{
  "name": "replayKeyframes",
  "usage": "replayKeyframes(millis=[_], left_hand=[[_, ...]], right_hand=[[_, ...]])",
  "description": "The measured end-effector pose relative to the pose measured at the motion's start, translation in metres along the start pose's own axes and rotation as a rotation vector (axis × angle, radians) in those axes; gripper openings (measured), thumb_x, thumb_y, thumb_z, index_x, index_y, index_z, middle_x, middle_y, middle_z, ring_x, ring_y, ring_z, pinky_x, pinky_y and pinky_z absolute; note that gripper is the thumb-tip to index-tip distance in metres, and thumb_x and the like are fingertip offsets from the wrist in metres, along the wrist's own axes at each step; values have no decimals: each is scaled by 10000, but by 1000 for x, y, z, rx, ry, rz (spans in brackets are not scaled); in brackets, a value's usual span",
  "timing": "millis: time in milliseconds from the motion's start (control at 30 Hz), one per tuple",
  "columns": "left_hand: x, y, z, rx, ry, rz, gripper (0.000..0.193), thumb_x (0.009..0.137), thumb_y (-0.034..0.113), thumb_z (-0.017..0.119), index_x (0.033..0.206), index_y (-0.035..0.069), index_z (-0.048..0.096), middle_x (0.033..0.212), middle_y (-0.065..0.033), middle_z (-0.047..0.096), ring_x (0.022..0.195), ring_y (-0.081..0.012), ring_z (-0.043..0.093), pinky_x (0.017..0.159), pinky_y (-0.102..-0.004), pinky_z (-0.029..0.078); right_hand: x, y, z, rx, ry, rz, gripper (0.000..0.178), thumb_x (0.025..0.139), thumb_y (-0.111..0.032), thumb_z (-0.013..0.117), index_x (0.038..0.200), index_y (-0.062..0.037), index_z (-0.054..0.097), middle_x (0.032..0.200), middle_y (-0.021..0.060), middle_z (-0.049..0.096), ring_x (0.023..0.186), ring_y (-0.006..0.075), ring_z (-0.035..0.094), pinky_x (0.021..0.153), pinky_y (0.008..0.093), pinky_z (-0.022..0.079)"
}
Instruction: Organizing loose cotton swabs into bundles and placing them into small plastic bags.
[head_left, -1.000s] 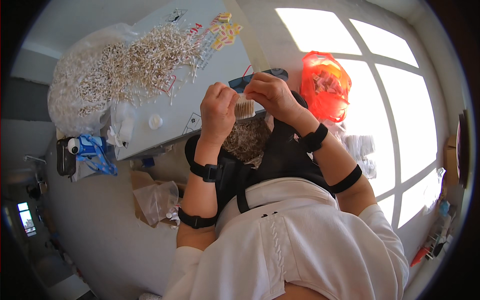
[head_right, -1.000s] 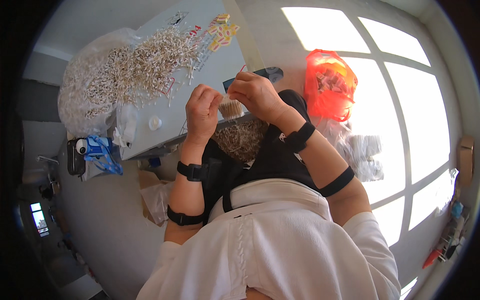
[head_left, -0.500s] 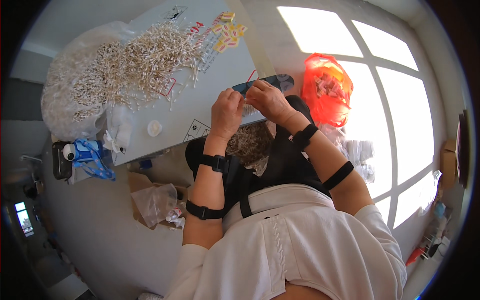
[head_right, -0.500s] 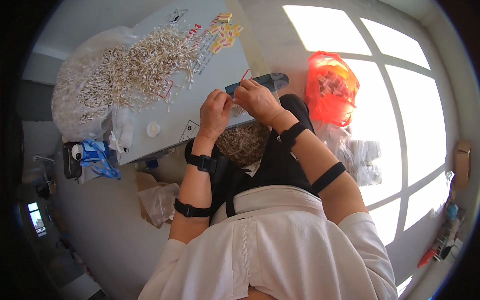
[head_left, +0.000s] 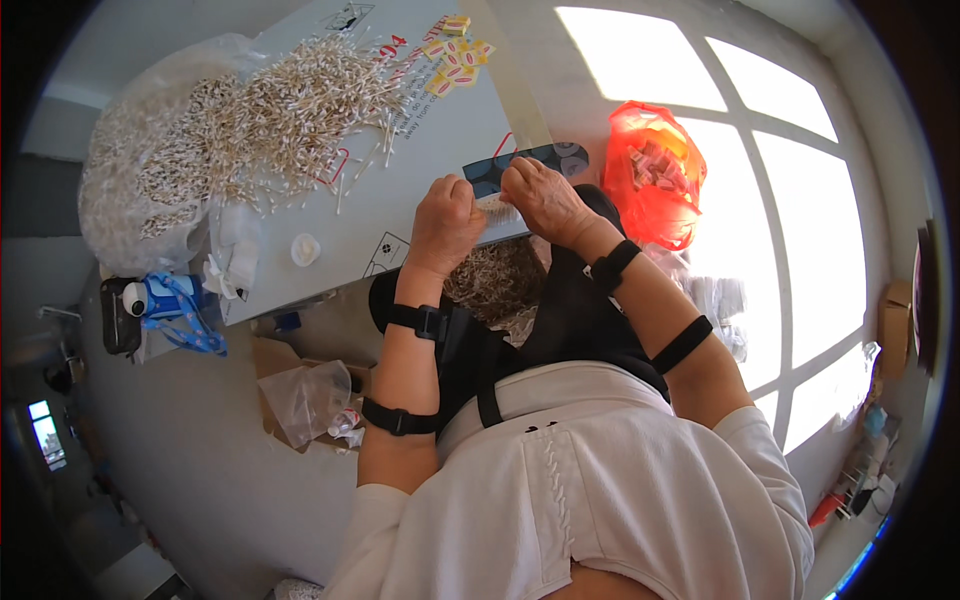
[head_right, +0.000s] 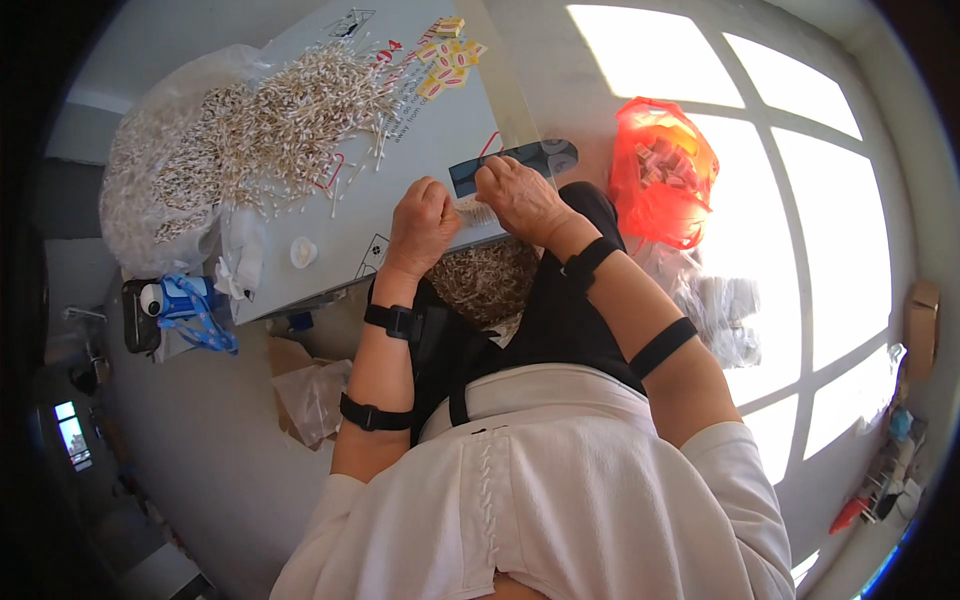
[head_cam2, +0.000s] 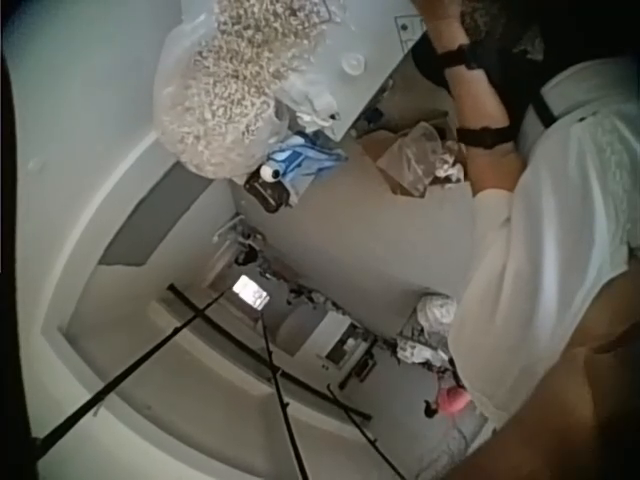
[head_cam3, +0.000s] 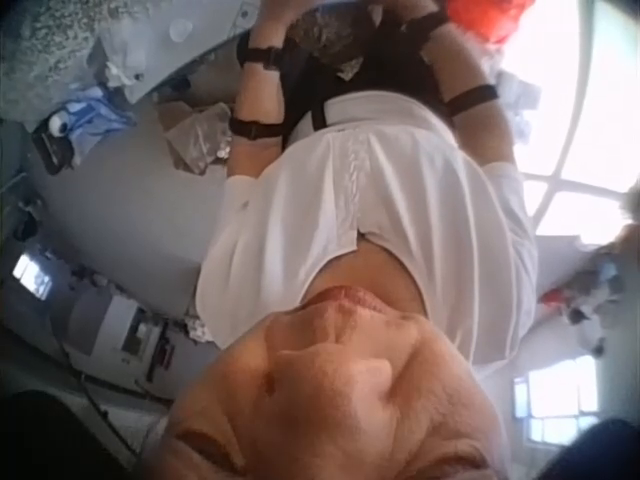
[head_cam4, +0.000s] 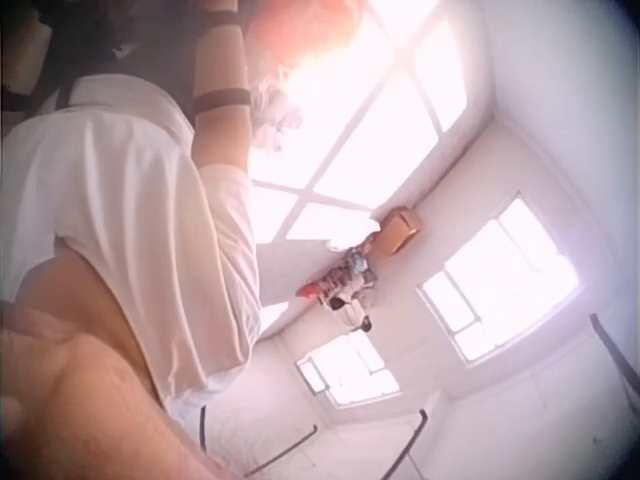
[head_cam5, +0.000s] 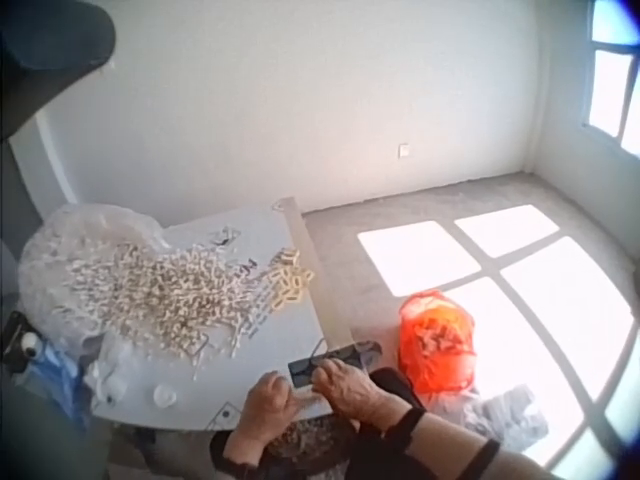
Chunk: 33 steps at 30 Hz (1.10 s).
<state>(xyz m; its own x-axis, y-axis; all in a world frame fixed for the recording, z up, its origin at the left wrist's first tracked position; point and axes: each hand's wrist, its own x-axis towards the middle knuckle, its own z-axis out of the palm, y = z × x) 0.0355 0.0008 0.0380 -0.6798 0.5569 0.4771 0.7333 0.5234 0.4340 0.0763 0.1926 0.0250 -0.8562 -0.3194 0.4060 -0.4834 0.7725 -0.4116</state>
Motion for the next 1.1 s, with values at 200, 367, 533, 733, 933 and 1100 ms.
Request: replayKeyframes(millis=[200, 367, 533, 733, 933, 1100], left_hand=[[-10, -11, -20, -219, 74, -149, 178, 749, -36, 654, 884, 18, 552, 822, -119, 542, 819, -337, 572, 708, -425, 497], [5, 7, -4, -270, -26, -140, 168, 766, -16, 690, 889, 12, 579, 835, -96, 561, 773, -265, 593, 689, -352, 494], [2, 6, 4, -210, -67, -167, 175, 763, -9, 691, 854, 12, 542, 821, -114, 548, 783, -300, 577, 675, -386, 479], [3, 13, 6, -114, -61, -61, 154, 790, 14, 656, 804, 30, 503, 842, -124, 538, 840, -350, 568, 695, -456, 481], [1, 10, 9, -137, -53, -71, 159, 794, 5, 642, 809, 24, 485, 835, -132, 544, 823, -364, 565, 697, -464, 480], [0, 10, 8, -161, -27, -76, 176, 790, -4, 658, 824, 13, 487, 800, -138, 532, 774, -360, 556, 668, -425, 465]], right_hand=[[-7, 10, -6, -27, 36, 53, 163, 837, -98, 615, 918, -22, 494, 921, 149, 531, 925, 359, 567, 786, 431, 502], [-4, -4, 0, 41, 23, 29, 139, 849, -68, 609, 919, -20, 498, 896, 153, 511, 915, 364, 549, 793, 446, 475], [-2, -2, -7, 36, -4, -9, 129, 802, -85, 623, 862, -30, 523, 881, 130, 540, 906, 335, 586, 783, 417, 501], [9, -7, -8, 6, 8, -78, 117, 754, -81, 632, 807, -35, 539, 862, 123, 549, 857, 320, 592, 781, 406, 501], [7, 1, -7, -40, 33, -99, 121, 705, -70, 631, 770, -32, 536, 829, 121, 549, 832, 310, 587, 778, 395, 500], [-7, 11, -23, -9, 57, -134, 142, 701, -15, 612, 808, -33, 520, 820, 121, 520, 809, 338, 571, 755, 429, 496]])
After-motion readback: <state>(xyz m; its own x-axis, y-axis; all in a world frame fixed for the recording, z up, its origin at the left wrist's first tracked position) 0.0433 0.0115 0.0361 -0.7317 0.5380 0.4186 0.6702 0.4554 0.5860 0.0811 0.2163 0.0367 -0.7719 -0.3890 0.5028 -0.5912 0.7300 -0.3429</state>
